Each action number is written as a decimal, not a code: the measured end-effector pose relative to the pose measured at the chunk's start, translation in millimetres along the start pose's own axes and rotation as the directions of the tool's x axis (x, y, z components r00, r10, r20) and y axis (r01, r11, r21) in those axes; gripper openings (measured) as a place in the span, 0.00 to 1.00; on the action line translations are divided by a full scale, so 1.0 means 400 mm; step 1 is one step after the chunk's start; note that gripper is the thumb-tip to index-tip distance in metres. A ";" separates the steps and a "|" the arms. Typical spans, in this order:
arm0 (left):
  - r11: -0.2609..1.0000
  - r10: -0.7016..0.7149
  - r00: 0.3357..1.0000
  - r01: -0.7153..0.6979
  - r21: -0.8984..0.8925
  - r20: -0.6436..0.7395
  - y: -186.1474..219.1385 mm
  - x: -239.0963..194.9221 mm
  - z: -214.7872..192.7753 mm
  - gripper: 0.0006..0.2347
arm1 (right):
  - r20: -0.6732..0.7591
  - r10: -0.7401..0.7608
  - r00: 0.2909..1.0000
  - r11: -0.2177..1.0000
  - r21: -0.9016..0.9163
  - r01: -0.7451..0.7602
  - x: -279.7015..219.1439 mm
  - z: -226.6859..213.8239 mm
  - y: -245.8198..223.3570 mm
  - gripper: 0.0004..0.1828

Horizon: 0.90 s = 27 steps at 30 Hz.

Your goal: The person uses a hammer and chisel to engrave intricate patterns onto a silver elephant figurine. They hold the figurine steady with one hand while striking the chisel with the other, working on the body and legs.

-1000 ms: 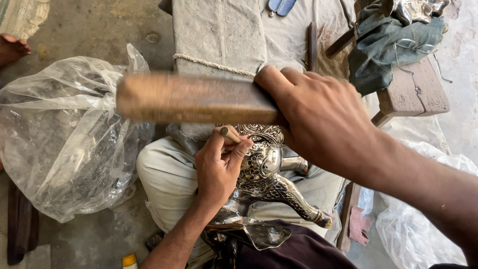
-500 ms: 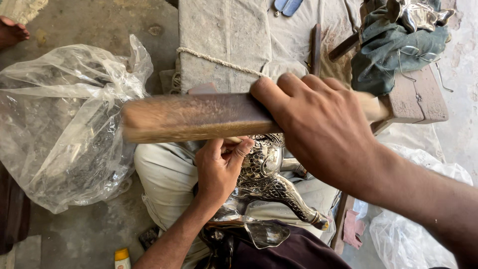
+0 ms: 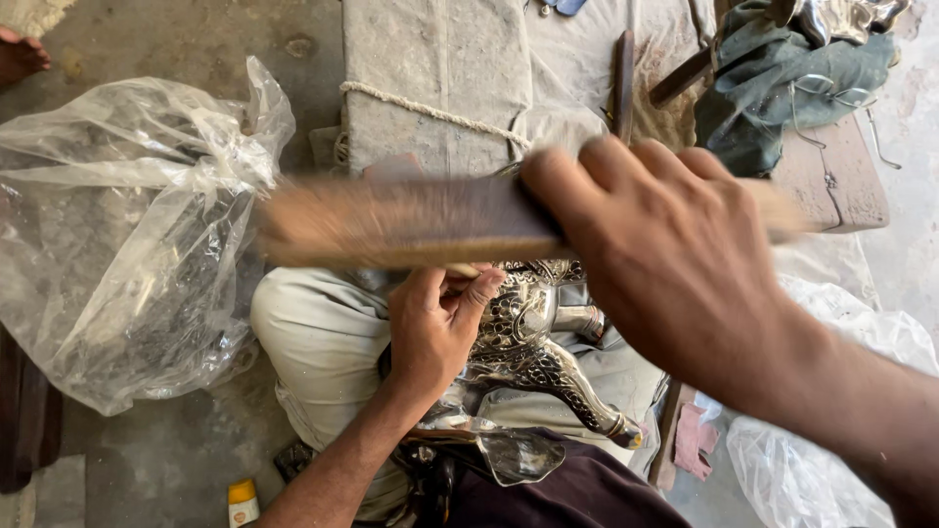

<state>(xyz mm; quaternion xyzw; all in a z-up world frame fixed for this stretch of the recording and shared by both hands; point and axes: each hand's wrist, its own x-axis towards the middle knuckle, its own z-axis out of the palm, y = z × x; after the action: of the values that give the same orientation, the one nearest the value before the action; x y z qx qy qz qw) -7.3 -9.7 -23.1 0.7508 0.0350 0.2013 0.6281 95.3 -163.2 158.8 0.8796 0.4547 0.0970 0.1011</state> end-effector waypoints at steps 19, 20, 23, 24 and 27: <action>0.988 0.013 1.000 -0.016 0.154 0.021 -0.006 -0.016 -0.021 0.08 | -0.070 -0.063 0.996 0.998 -0.019 0.062 -0.025 0.012 -0.025 0.18; 0.988 0.027 0.999 -0.030 0.151 0.024 -0.007 -0.016 -0.022 0.08 | 0.035 -0.048 0.998 0.996 -0.079 0.050 -0.026 0.013 -0.023 0.16; 0.971 -0.182 0.980 0.166 0.171 0.079 -0.008 -0.014 -0.023 0.08 | 0.154 -0.001 0.988 0.988 -0.152 0.025 -0.025 0.009 -0.018 0.14; 0.988 -0.108 0.993 0.102 0.118 0.053 -0.008 -0.015 -0.021 0.09 | 0.070 -0.010 0.998 0.994 -0.105 0.017 -0.021 0.010 -0.019 0.15; 1.000 0.018 1.000 -0.018 0.012 0.003 -0.013 -0.022 -0.011 0.10 | -0.013 -0.041 0.999 0.995 -0.097 0.040 -0.016 0.013 -0.023 0.16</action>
<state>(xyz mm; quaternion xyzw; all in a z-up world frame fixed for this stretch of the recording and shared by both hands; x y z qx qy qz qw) -15.8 -7.1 -29.6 0.7552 0.0287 0.2057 0.6218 85.7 -163.6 150.6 0.8635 0.4679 0.1232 0.1421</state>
